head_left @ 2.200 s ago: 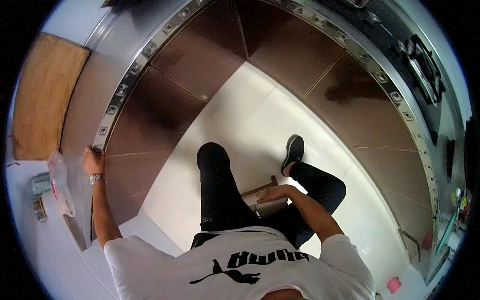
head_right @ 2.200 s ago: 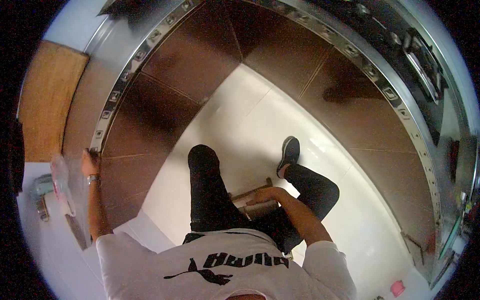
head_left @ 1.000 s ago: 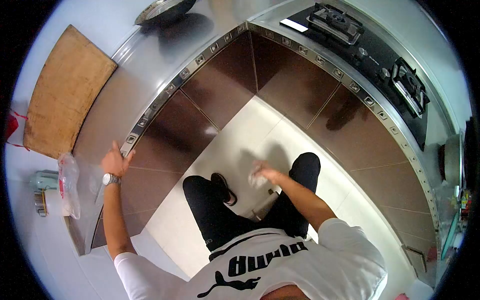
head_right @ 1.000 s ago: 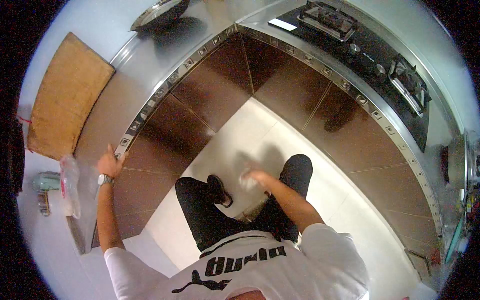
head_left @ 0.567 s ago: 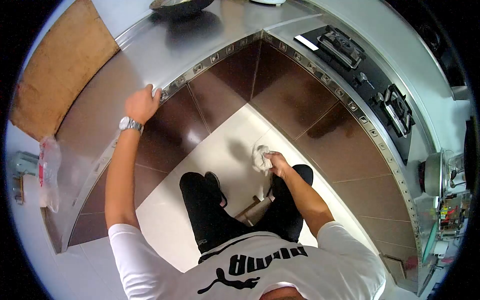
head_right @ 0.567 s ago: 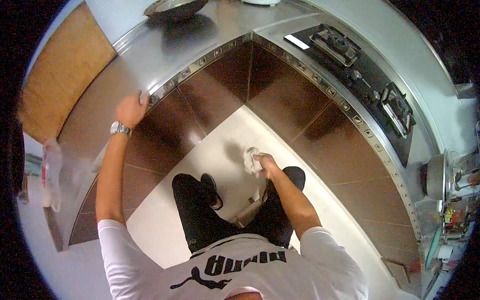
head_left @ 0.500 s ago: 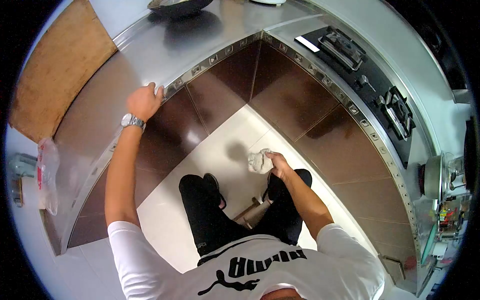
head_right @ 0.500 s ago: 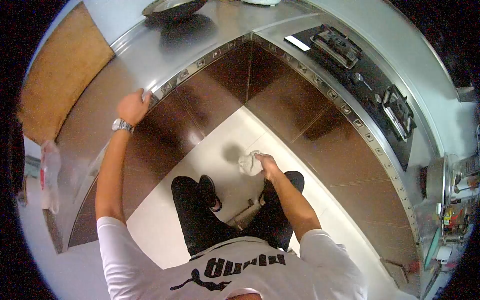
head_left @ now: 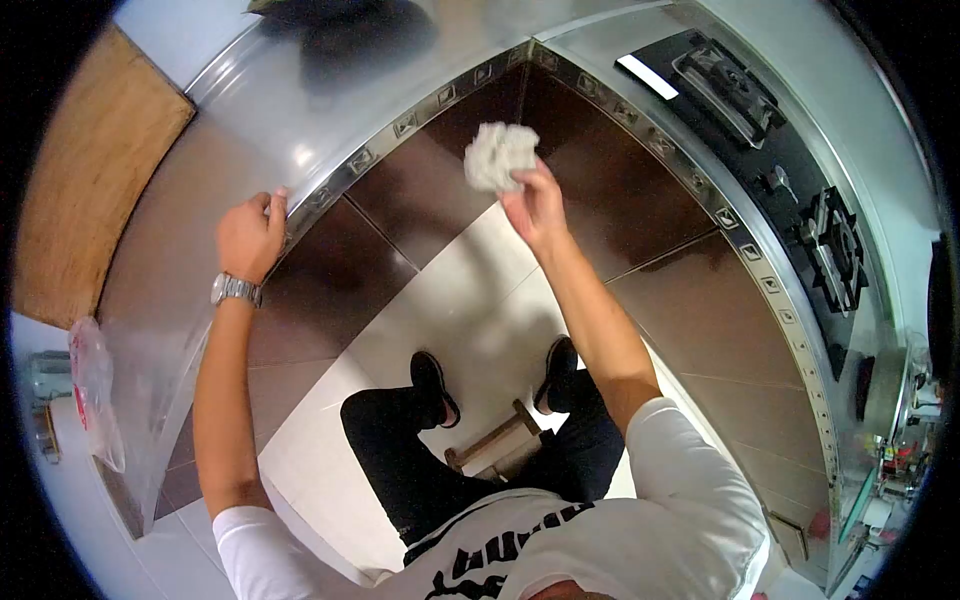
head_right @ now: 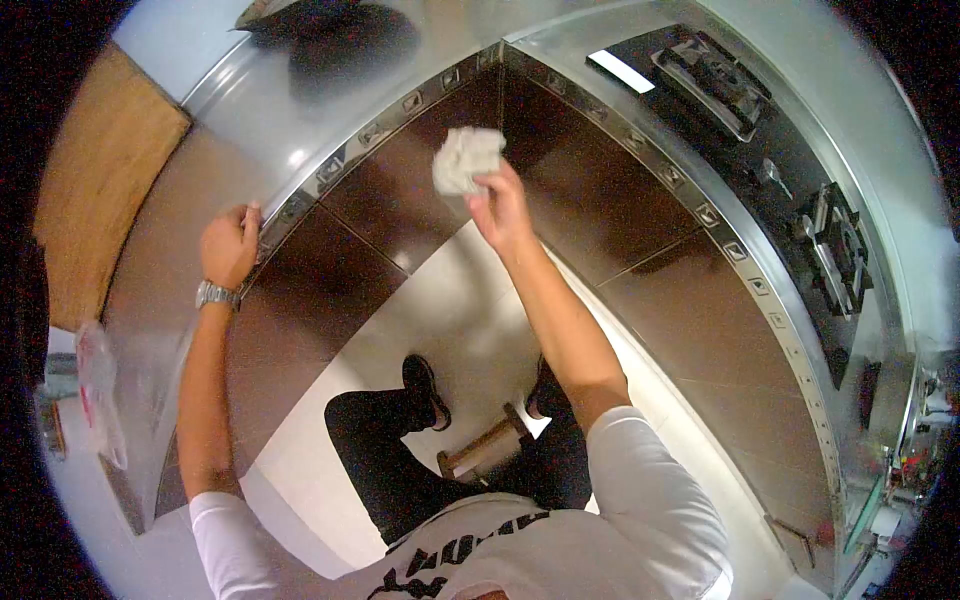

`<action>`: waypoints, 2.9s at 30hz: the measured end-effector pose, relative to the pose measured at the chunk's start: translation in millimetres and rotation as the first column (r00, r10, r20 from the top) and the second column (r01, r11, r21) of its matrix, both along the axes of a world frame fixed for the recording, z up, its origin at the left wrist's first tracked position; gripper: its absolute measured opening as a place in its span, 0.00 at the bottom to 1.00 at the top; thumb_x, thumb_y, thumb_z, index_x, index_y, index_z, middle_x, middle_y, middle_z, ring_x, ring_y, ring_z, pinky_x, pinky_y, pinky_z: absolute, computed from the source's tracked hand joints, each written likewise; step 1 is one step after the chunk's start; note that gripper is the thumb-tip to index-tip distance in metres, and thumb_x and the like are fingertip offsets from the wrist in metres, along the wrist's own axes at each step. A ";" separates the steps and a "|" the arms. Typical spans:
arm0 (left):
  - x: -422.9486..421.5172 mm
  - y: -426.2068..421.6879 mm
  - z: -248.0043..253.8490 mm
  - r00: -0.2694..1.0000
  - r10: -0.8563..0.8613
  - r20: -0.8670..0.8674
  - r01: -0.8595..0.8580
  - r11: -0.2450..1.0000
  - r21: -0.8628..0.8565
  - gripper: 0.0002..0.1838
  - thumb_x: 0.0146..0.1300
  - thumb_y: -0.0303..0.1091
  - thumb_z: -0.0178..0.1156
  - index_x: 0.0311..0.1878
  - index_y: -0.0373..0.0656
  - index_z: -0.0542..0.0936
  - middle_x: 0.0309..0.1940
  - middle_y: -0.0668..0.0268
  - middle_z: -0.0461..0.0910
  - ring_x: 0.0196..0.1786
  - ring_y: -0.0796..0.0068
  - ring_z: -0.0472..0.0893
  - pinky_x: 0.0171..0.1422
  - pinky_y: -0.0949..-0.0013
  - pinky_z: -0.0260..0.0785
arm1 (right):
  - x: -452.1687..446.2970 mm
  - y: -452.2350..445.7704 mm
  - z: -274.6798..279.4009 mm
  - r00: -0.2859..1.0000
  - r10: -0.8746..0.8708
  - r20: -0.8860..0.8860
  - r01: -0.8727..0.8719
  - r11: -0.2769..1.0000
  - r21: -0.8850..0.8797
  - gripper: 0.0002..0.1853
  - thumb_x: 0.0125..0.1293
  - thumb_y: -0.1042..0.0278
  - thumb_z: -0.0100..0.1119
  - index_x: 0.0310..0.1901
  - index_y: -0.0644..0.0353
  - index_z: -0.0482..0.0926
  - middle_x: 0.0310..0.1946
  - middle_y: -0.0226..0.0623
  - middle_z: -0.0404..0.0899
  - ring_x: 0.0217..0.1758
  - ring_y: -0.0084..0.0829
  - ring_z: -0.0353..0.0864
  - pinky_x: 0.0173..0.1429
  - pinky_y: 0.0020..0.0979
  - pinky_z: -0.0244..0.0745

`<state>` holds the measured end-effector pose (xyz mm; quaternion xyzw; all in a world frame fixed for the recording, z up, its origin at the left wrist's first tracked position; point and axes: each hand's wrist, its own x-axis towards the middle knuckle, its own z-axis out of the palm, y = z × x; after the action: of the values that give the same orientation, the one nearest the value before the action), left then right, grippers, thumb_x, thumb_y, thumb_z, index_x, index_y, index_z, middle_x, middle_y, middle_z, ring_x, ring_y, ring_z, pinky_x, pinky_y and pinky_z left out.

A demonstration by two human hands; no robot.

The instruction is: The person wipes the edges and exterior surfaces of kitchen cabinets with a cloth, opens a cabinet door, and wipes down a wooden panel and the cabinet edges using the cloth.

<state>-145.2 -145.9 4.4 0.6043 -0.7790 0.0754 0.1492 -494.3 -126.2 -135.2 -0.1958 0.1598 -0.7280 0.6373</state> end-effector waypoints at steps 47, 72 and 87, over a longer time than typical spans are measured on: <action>-5.7 -5.9 -6.0 0.979 0.142 0.147 -0.140 0.990 -0.023 0.22 0.64 0.54 0.52 0.31 0.43 0.81 0.23 0.53 0.80 0.29 0.50 0.80 0.34 0.54 0.72 | -85.8 -186.3 -13.5 -0.508 0.008 -0.862 0.327 0.927 -0.184 0.29 0.56 0.53 0.59 0.54 0.63 0.66 0.47 0.59 0.77 0.53 0.57 0.74 0.55 0.49 0.69; -6.1 -2.5 -5.6 0.978 0.128 0.165 -0.123 0.991 -0.043 0.22 0.66 0.53 0.48 0.32 0.44 0.81 0.23 0.53 0.80 0.28 0.50 0.80 0.32 0.53 0.71 | -76.0 -203.7 -36.0 -0.027 -0.170 -0.985 0.300 0.939 -0.170 0.30 0.49 0.62 0.64 0.51 0.70 0.66 0.44 0.58 0.78 0.45 0.49 0.81 0.49 0.41 0.75; -3.4 -4.3 -7.3 0.970 0.148 0.193 -0.138 0.988 -0.065 0.25 0.66 0.56 0.47 0.29 0.43 0.80 0.23 0.52 0.80 0.28 0.49 0.80 0.34 0.52 0.72 | 89.2 -81.3 -2.2 0.592 0.146 -0.793 -0.174 0.983 0.051 0.14 0.61 0.78 0.51 0.49 0.62 0.75 0.35 0.35 0.81 0.37 0.27 0.81 0.32 0.24 0.77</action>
<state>-148.6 -150.2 -2.9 0.6445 -0.7421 0.1654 0.0810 -405.1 -207.5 -137.4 -0.5213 0.3956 -0.5080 0.5601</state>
